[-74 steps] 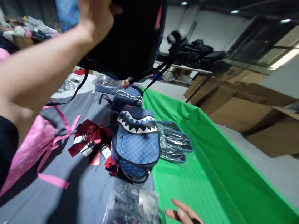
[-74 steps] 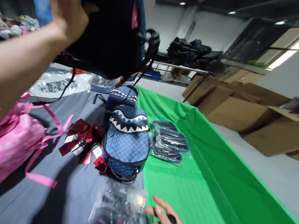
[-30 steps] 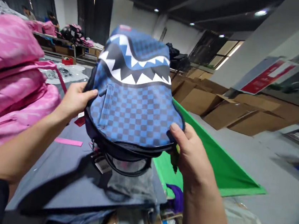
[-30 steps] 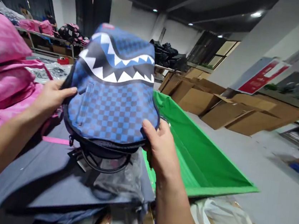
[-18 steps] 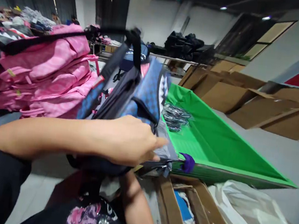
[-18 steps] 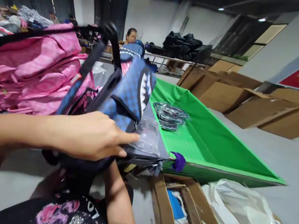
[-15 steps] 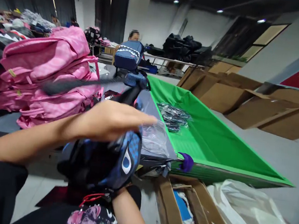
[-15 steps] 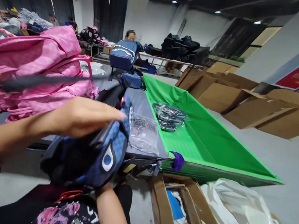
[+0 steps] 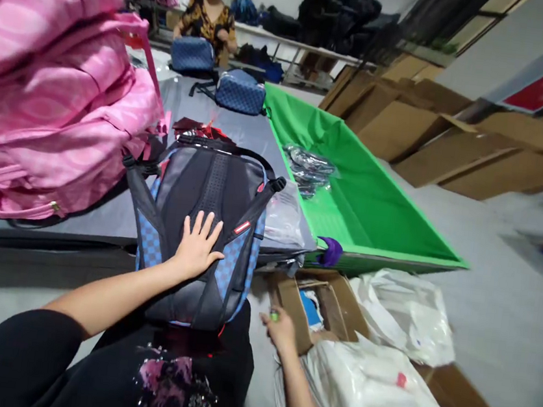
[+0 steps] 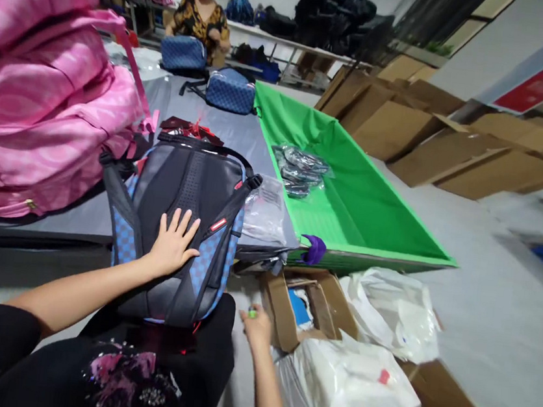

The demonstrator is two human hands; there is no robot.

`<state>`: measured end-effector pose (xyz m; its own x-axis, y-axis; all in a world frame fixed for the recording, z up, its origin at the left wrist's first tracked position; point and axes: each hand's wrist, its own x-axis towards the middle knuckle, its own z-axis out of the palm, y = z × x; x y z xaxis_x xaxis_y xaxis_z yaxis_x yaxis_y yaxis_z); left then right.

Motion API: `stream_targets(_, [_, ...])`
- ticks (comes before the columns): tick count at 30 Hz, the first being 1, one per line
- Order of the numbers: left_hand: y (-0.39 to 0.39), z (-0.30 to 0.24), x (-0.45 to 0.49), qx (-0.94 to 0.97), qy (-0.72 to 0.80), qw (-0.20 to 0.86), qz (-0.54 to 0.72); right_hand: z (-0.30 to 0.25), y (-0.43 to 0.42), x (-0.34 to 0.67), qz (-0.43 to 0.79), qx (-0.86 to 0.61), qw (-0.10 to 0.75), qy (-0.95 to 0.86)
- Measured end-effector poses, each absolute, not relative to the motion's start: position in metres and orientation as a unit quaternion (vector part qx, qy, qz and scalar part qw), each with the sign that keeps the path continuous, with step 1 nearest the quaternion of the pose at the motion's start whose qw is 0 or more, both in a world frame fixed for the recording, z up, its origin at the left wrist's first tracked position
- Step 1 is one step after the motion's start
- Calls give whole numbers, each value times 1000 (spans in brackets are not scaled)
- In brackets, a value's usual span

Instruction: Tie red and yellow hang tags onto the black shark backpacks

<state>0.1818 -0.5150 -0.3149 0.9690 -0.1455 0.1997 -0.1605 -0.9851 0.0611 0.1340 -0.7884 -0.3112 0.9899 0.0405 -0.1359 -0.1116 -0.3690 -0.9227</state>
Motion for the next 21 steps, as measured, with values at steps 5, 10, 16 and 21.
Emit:
stream_targets(5, [-518, -323, 167, 989, -86, 37, 113, -276, -730, 150, 39, -754, 655, 18])
stream_targets(10, [-482, -289, 175, 978, -114, 90, 150, -251, -652, 176, 60, -901, 394, -174])
stream_targets(16, [-499, -237, 274, 918, -345, 26, 192, -274, -704, 167, 118, -976, 177, -37])
stream_targets(21, [-548, -223, 337, 877, -458, -87, 117, -296, -706, 182, 34, -963, 268, -18])
